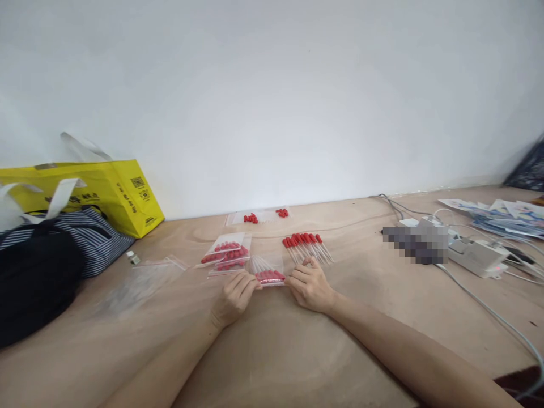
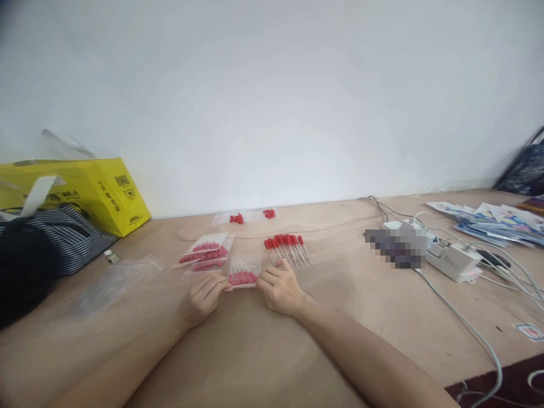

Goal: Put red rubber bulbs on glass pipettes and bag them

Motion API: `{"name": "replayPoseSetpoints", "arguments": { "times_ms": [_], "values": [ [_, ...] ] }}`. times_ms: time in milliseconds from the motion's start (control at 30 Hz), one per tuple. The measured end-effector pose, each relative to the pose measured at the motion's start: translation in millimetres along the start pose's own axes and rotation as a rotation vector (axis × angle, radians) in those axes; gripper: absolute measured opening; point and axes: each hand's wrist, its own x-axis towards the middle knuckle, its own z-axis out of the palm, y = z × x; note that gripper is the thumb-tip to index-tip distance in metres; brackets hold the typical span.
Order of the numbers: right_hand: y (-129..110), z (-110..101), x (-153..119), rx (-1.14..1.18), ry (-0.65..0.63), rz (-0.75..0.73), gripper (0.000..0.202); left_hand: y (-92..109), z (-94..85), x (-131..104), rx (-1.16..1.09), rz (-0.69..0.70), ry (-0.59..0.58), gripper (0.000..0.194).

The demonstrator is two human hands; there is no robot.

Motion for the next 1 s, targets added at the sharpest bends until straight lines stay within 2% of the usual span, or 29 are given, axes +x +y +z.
{"name": "replayPoseSetpoints", "arguments": {
  "times_ms": [167, 300, 467, 633, 733, 867, 1000],
  "values": [
    [4.0, 0.7, -1.1, 0.020, -0.015, 0.040, 0.023, -6.0, 3.1, -4.1, -0.001, 0.011, -0.029, 0.023],
    [6.1, 2.2, 0.3, 0.050, -0.070, 0.108, 0.021, -7.8, 6.9, -6.4, 0.045, 0.006, -0.105, 0.013],
    [5.5, -1.6, 0.0, 0.073, -0.148, 0.172, 0.013, -3.3, 24.3, -4.4, 0.052, 0.068, -0.184, 0.027],
    [9.1, -10.5, -5.6, 0.090, -0.187, 0.186, 0.014, -11.6, 43.1, 13.6, 0.197, -0.075, -0.308, 0.025],
    [12.5, -13.5, -9.2, 0.111, -0.199, 0.202, 0.014, -20.8, 48.0, 23.4, 0.218, -0.116, -0.325, 0.028],
    [14.5, -16.2, -11.7, 0.133, -0.224, 0.223, 0.014, -24.4, 38.0, 18.0, 0.202, -0.179, -0.294, 0.031],
    [15.2, -20.2, -13.2, 0.168, -0.272, 0.232, 0.013, -32.2, 2.0, -15.8, 0.274, -0.374, -0.246, 0.030]
  ]
}}
